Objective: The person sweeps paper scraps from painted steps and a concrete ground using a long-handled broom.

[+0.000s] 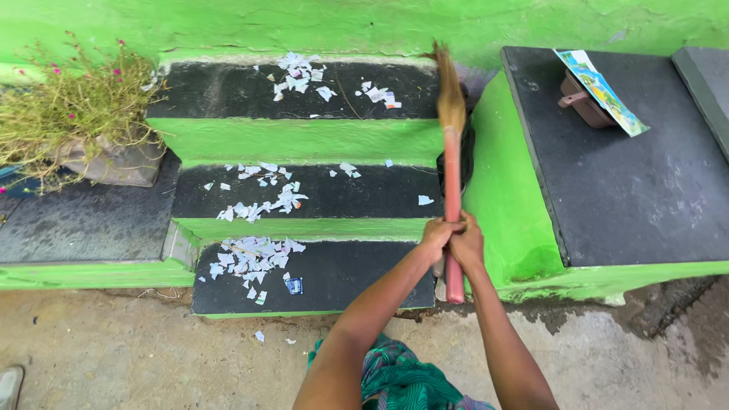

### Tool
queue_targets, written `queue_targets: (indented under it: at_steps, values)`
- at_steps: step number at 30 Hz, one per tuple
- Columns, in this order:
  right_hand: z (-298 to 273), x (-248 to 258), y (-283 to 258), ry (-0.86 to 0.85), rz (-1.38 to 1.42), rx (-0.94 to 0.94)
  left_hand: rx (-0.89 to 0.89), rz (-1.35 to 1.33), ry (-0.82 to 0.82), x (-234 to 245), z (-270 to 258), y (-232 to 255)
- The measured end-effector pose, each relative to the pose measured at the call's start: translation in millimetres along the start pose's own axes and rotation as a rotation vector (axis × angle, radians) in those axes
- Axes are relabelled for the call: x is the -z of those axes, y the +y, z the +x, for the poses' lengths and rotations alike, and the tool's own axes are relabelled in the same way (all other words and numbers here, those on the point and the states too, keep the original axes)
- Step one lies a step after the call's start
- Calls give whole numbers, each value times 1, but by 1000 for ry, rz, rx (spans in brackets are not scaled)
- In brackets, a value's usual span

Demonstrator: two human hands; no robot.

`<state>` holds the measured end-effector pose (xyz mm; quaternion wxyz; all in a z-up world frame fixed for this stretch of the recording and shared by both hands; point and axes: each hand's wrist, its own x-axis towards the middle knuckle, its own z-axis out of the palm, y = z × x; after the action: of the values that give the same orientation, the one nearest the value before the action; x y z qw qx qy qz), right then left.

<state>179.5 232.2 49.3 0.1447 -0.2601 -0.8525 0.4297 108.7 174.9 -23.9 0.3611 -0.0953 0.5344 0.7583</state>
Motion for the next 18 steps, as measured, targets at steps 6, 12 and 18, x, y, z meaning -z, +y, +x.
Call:
queue_targets:
  at_steps: [6, 12, 18]
  values:
    - [-47, 5, -42, -150, -83, -101, -94, -262, 27, 16, -64, -8]
    - [-105, 32, -41, -26, -11, -101, -89, -330, -9, -5, -124, -27]
    - [-45, -4, -12, -29, -77, -23, -70, -323, -29, 10, -57, -24]
